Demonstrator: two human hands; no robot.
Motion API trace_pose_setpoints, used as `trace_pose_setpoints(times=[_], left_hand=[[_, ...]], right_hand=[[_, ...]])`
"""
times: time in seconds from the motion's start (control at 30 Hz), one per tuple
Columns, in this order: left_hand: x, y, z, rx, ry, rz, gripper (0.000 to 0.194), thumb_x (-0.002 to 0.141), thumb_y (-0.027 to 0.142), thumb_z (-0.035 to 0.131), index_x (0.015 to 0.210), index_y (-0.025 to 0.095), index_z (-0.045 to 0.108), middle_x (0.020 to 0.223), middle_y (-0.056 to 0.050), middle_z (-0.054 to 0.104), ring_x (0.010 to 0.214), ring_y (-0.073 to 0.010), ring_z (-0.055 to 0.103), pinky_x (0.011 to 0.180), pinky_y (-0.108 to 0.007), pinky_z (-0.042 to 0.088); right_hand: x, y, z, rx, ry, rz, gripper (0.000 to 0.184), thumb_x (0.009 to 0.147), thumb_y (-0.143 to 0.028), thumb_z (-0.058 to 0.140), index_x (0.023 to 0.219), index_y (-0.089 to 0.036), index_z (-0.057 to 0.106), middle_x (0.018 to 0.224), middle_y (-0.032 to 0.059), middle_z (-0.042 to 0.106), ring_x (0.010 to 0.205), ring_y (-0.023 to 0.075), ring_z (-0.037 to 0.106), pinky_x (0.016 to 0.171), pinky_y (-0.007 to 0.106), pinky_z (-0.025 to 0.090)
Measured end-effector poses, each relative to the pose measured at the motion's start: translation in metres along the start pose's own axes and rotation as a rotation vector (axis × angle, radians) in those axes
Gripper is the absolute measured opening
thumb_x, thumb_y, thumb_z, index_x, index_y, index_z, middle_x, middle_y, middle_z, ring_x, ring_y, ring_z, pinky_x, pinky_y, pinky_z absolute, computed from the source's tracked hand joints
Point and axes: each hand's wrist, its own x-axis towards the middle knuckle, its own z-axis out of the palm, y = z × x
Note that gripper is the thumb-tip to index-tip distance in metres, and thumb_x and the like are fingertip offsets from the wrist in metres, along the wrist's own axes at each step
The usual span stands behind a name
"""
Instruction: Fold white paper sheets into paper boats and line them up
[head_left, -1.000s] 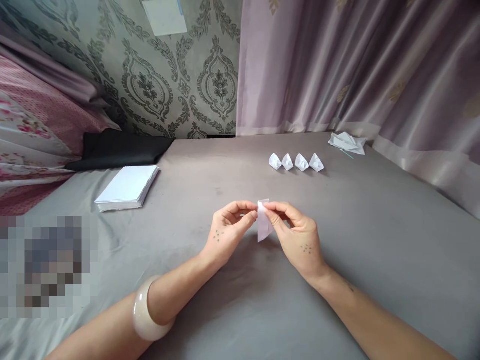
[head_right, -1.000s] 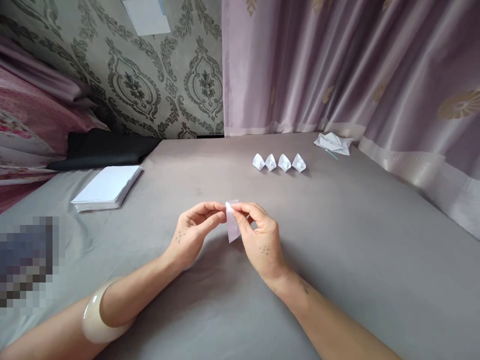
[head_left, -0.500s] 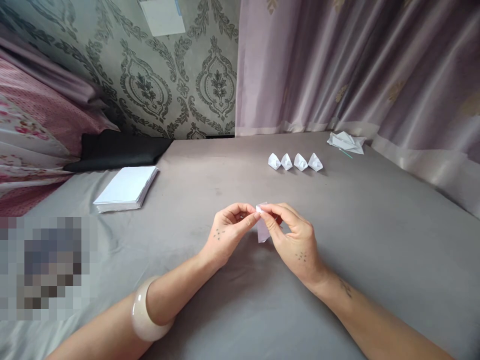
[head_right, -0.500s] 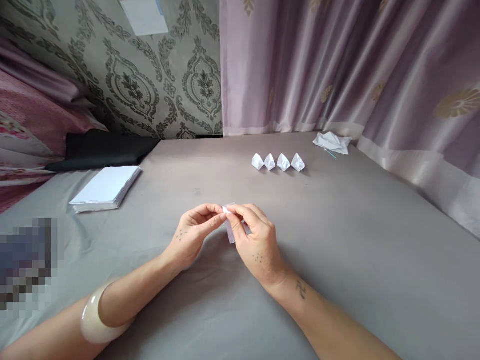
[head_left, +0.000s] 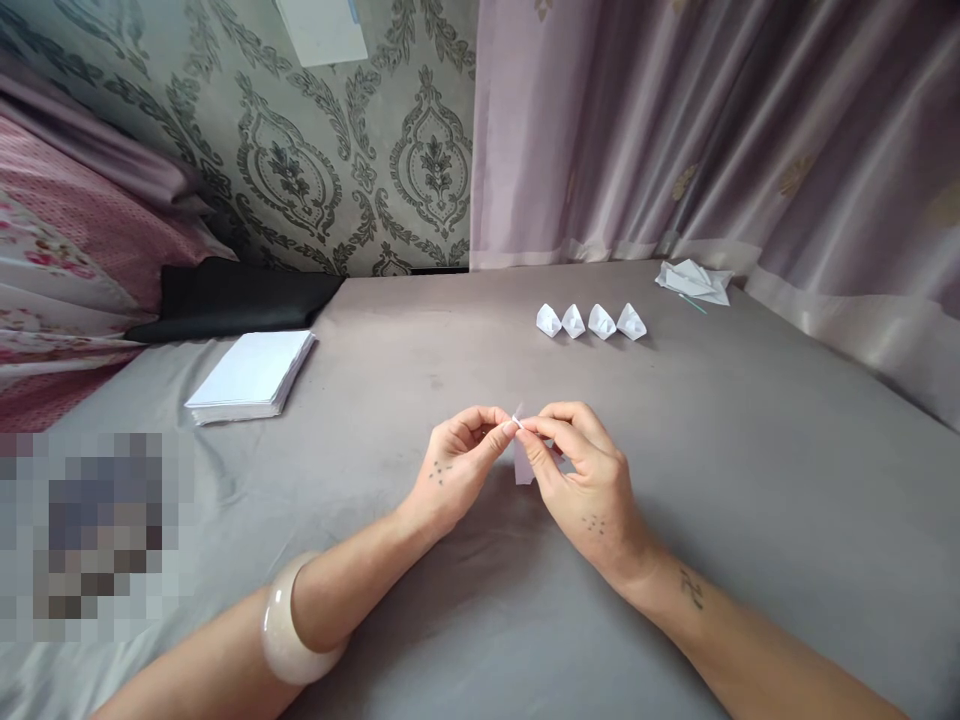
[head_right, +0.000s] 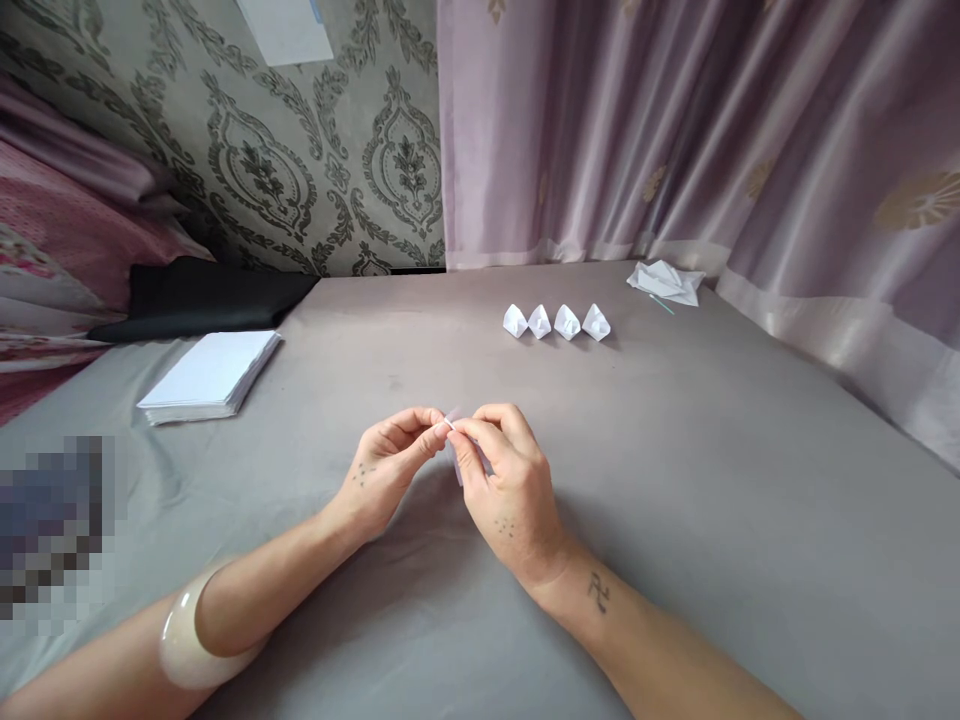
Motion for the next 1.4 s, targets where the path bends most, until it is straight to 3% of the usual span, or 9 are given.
trace_pose_setpoints(times=[0.17, 0.37, 0.5, 0.7, 0.93, 1.1, 1.27, 1.4], left_hand=[[0.000, -0.002, 0.000, -0.002, 0.033, 0.010, 0.018, 0.075, 0.031, 0.076, 0.078, 0.015, 0.067, 0.076, 0.000, 0.061, 0.073, -0.0104, 0.053, 0.072, -0.024, 0.042], [-0.001, -0.004, 0.000, 0.015, 0.043, 0.022, 0.014, 0.074, 0.030, 0.076, 0.081, 0.018, 0.073, 0.084, -0.002, 0.069, 0.084, -0.0145, 0.059, 0.082, -0.028, 0.046], [-0.002, -0.002, 0.001, 0.034, 0.042, 0.025, 0.015, 0.075, 0.032, 0.075, 0.079, 0.017, 0.073, 0.082, -0.004, 0.069, 0.085, -0.0172, 0.060, 0.084, -0.030, 0.046], [-0.001, -0.003, 0.000, 0.048, 0.046, 0.043, 0.017, 0.077, 0.033, 0.073, 0.076, 0.016, 0.071, 0.074, -0.001, 0.064, 0.074, -0.0129, 0.054, 0.075, -0.026, 0.044], [0.001, -0.004, -0.002, -0.004, 0.037, 0.011, 0.014, 0.076, 0.030, 0.074, 0.080, 0.017, 0.072, 0.076, -0.001, 0.065, 0.072, -0.0112, 0.053, 0.072, -0.025, 0.043], [0.000, -0.003, -0.003, -0.040, 0.038, -0.006, 0.011, 0.076, 0.028, 0.075, 0.078, 0.017, 0.072, 0.077, -0.001, 0.066, 0.073, -0.0105, 0.054, 0.072, -0.024, 0.044], [0.001, -0.005, -0.004, -0.067, 0.029, -0.039, 0.013, 0.077, 0.029, 0.074, 0.080, 0.017, 0.071, 0.078, 0.000, 0.063, 0.071, -0.0081, 0.053, 0.070, -0.021, 0.043], [0.002, -0.006, -0.004, -0.062, 0.042, -0.062, 0.016, 0.077, 0.030, 0.074, 0.079, 0.015, 0.069, 0.073, 0.000, 0.061, 0.067, -0.0076, 0.053, 0.067, -0.021, 0.045]], right_hand=[[0.001, 0.001, -0.002, 0.005, -0.050, 0.008, 0.017, 0.093, -0.018, 0.050, 0.085, -0.023, 0.064, 0.083, 0.0037, 0.060, 0.073, 0.0134, 0.058, 0.067, 0.028, 0.049], [0.002, 0.001, -0.002, 0.068, -0.048, 0.079, 0.017, 0.093, -0.022, 0.049, 0.083, -0.024, 0.063, 0.083, 0.0035, 0.061, 0.076, 0.0150, 0.059, 0.070, 0.029, 0.049], [0.003, 0.000, -0.002, 0.179, -0.083, 0.235, 0.019, 0.089, -0.031, 0.055, 0.073, -0.023, 0.061, 0.080, 0.0031, 0.062, 0.072, 0.0151, 0.059, 0.067, 0.028, 0.050], [0.007, 0.003, -0.003, 0.301, -0.183, 0.508, 0.026, 0.084, -0.042, 0.061, 0.070, -0.020, 0.065, 0.074, 0.0024, 0.064, 0.067, 0.0155, 0.059, 0.063, 0.028, 0.048], [0.007, 0.001, -0.005, 0.219, -0.185, 0.356, 0.021, 0.088, -0.030, 0.054, 0.071, -0.021, 0.062, 0.077, 0.0021, 0.060, 0.068, 0.0138, 0.056, 0.064, 0.027, 0.046], [0.009, 0.000, -0.006, 0.205, -0.178, 0.437, 0.021, 0.083, -0.035, 0.061, 0.069, -0.020, 0.058, 0.075, 0.0024, 0.061, 0.068, 0.0145, 0.057, 0.064, 0.028, 0.047], [0.012, 0.004, -0.007, 0.401, -0.186, 0.543, 0.028, 0.078, -0.043, 0.068, 0.094, -0.020, 0.067, 0.090, 0.0052, 0.069, 0.079, 0.0173, 0.063, 0.069, 0.029, 0.049], [0.012, 0.004, -0.007, 0.477, -0.192, 0.558, 0.024, 0.079, -0.043, 0.068, 0.082, -0.019, 0.072, 0.081, 0.0034, 0.071, 0.073, 0.0154, 0.062, 0.067, 0.027, 0.049]])
